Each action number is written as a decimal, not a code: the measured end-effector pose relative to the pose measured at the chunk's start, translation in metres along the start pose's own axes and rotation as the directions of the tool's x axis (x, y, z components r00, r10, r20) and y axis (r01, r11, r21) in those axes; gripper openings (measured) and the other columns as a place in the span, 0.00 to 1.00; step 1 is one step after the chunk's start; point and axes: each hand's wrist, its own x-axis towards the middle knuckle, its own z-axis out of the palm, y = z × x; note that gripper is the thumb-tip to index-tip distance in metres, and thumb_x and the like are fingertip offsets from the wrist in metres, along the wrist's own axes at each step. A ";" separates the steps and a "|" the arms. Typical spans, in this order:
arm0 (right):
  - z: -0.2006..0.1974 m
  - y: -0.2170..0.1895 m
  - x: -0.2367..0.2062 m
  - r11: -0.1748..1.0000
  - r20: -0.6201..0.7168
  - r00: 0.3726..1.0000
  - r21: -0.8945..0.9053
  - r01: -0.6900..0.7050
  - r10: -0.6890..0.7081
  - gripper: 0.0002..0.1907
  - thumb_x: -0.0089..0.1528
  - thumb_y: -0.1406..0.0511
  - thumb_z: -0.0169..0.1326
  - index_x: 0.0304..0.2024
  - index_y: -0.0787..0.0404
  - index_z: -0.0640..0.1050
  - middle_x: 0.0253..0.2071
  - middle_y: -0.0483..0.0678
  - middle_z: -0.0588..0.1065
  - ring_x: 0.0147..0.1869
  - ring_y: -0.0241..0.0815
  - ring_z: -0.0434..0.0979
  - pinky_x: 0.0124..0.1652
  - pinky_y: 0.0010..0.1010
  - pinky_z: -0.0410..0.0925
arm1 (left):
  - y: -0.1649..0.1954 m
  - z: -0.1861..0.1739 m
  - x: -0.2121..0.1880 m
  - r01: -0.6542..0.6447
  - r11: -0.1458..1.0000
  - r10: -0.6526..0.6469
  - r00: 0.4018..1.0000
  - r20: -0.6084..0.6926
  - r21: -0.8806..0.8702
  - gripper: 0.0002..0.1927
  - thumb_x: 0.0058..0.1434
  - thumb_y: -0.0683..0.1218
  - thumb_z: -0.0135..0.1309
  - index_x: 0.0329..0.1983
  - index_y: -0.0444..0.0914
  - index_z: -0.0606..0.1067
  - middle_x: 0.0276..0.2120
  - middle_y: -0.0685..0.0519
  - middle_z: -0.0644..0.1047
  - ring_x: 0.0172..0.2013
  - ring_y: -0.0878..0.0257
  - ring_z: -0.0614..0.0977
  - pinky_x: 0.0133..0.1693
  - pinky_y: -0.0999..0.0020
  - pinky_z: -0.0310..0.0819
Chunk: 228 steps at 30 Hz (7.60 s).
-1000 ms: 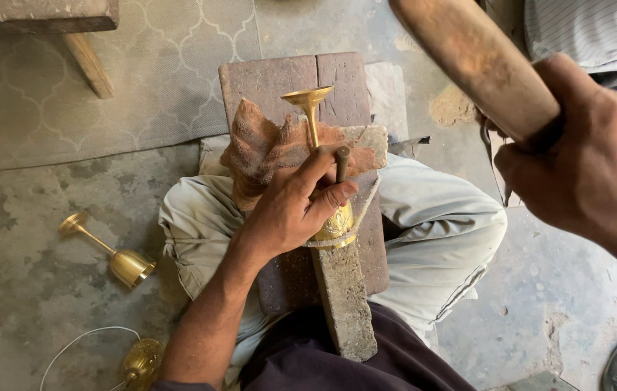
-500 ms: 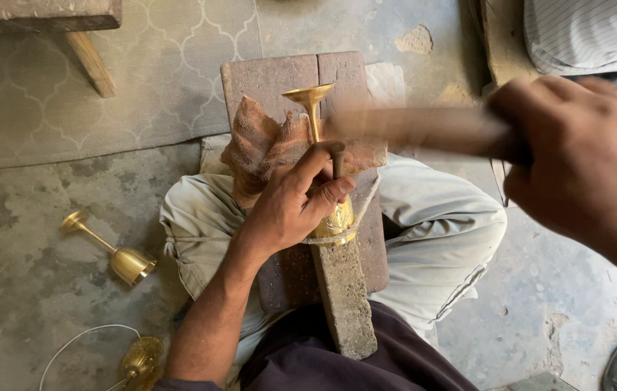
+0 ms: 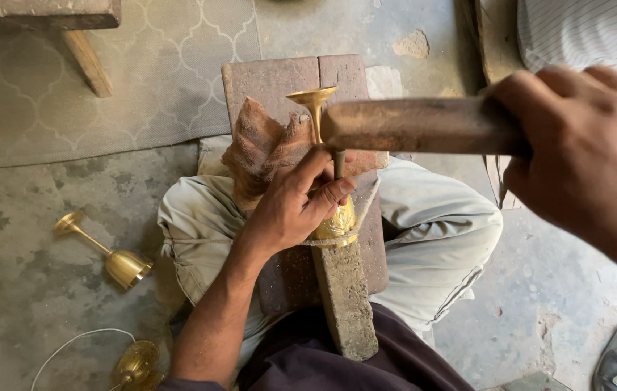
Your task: The person sits on the floor and holds a small punch against the surface of a brass goblet resting on a stone block, striking the punch with a wooden mallet to work the metal surface. They reposition the punch and rotate the goblet between strikes, with other finished brass goblets lying nearby.
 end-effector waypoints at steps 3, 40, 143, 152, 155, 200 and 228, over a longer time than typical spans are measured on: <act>-0.003 -0.002 0.001 0.849 0.142 0.950 0.426 -0.313 0.278 0.17 0.55 0.72 0.61 0.46 0.66 0.77 0.30 0.55 0.78 0.32 0.48 0.81 0.36 0.41 0.75 | -0.001 -0.002 0.000 -0.004 0.999 0.004 1.000 0.005 -0.038 0.20 0.72 0.52 0.53 0.60 0.37 0.69 0.29 0.54 0.81 0.24 0.67 0.83 0.26 0.70 0.77; -0.012 -0.018 0.022 0.909 0.130 0.968 0.336 -0.248 0.216 0.16 0.53 0.75 0.62 0.44 0.68 0.77 0.32 0.56 0.78 0.30 0.45 0.81 0.34 0.37 0.75 | -0.014 -0.020 -0.002 -0.108 0.994 0.108 0.994 0.004 0.020 0.12 0.72 0.51 0.54 0.47 0.39 0.69 0.22 0.57 0.68 0.21 0.68 0.69 0.23 0.65 0.62; 0.166 -0.069 -0.169 -0.215 0.661 0.539 0.713 -0.667 0.522 0.22 0.53 0.64 0.67 0.47 0.69 0.79 0.36 0.52 0.79 0.39 0.43 0.78 0.41 0.35 0.70 | 0.067 0.010 0.021 0.061 0.944 -0.010 0.987 -0.159 0.323 0.21 0.53 0.45 0.67 0.48 0.37 0.75 0.29 0.49 0.83 0.30 0.59 0.86 0.32 0.61 0.76; 0.184 -0.058 -0.163 -0.139 0.625 0.526 0.710 -0.691 0.576 0.22 0.52 0.70 0.64 0.49 0.66 0.76 0.40 0.52 0.80 0.42 0.43 0.79 0.44 0.35 0.70 | 0.055 0.027 0.083 0.180 0.832 -0.306 0.938 0.163 0.525 0.18 0.49 0.45 0.71 0.37 0.35 0.75 0.27 0.46 0.82 0.30 0.51 0.84 0.35 0.54 0.75; 0.180 -0.050 -0.144 -0.074 0.600 0.572 0.724 -0.686 0.559 0.22 0.53 0.71 0.64 0.50 0.66 0.75 0.42 0.51 0.81 0.43 0.42 0.79 0.45 0.34 0.69 | 0.052 0.032 0.094 0.155 0.765 -0.406 0.870 0.281 0.625 0.17 0.52 0.47 0.69 0.38 0.36 0.74 0.26 0.47 0.82 0.30 0.54 0.85 0.36 0.55 0.75; 0.089 -0.005 -0.053 0.619 0.174 0.884 0.655 -0.433 0.434 0.20 0.55 0.75 0.58 0.50 0.62 0.77 0.39 0.52 0.81 0.39 0.47 0.80 0.37 0.40 0.72 | 0.065 0.019 0.042 0.075 0.813 -0.123 0.991 0.046 0.577 0.17 0.63 0.45 0.61 0.53 0.40 0.72 0.30 0.44 0.78 0.34 0.43 0.84 0.31 0.49 0.75; 0.022 -0.027 -0.063 0.855 -0.035 0.944 0.436 -0.282 0.329 0.18 0.58 0.73 0.61 0.52 0.63 0.79 0.40 0.54 0.79 0.43 0.49 0.81 0.46 0.35 0.73 | 0.029 0.008 0.005 0.055 0.892 0.046 0.977 -0.210 0.449 0.13 0.67 0.48 0.62 0.45 0.37 0.73 0.30 0.54 0.77 0.27 0.65 0.81 0.27 0.68 0.77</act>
